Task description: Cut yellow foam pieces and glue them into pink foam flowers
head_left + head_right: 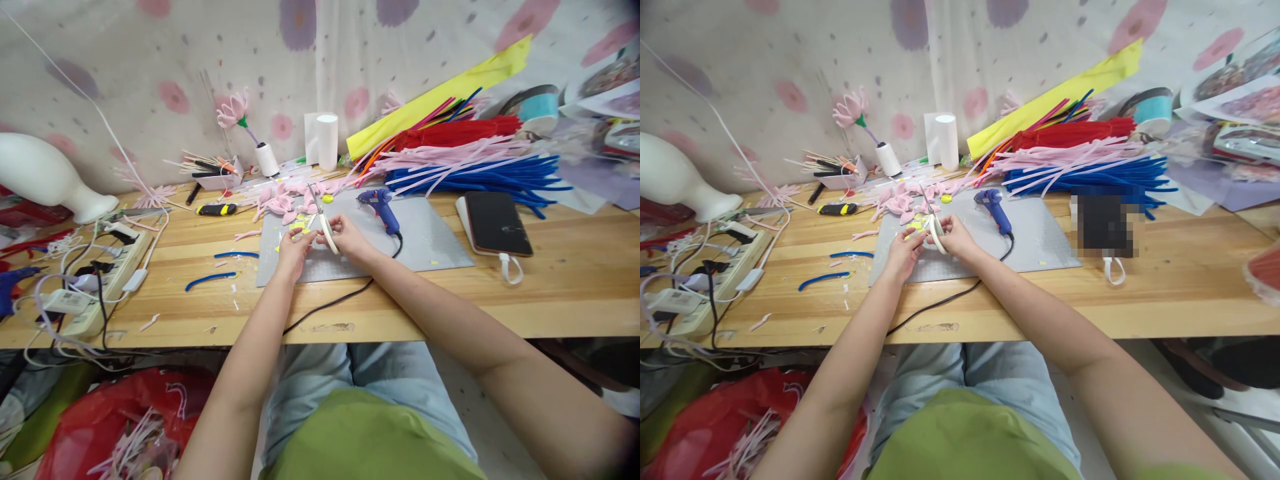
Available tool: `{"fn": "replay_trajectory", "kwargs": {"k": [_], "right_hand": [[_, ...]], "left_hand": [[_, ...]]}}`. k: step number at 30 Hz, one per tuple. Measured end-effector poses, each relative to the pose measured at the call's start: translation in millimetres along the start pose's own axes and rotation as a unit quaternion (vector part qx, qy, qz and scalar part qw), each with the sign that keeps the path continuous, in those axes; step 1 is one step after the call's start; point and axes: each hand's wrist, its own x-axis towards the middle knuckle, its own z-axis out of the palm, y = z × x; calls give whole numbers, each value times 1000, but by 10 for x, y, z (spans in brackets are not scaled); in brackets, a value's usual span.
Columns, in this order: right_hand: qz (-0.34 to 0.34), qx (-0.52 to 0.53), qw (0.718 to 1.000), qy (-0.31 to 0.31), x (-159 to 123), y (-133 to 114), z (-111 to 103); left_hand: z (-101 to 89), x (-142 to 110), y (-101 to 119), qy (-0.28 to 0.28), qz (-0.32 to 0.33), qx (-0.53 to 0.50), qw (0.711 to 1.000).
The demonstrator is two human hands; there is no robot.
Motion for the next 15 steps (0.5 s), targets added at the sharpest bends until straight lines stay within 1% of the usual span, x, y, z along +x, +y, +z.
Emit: {"fn": "replay_trajectory", "kwargs": {"k": [4, 9, 12, 15], "right_hand": [[4, -41, 999, -8, -31, -27, -3], [-9, -52, 999, -8, -45, -33, -20], [-16, -63, 998, -13, -38, -18, -21], [-18, -68, 997, -16, -22, 0, -21]], "left_hand": [[10, 18, -17, 30, 26, 31, 999], [-30, 50, -27, 49, 80, 76, 993], [-29, 46, -35, 51, 100, 101, 989], [-13, 37, -55, 36, 113, 125, 985]]}}
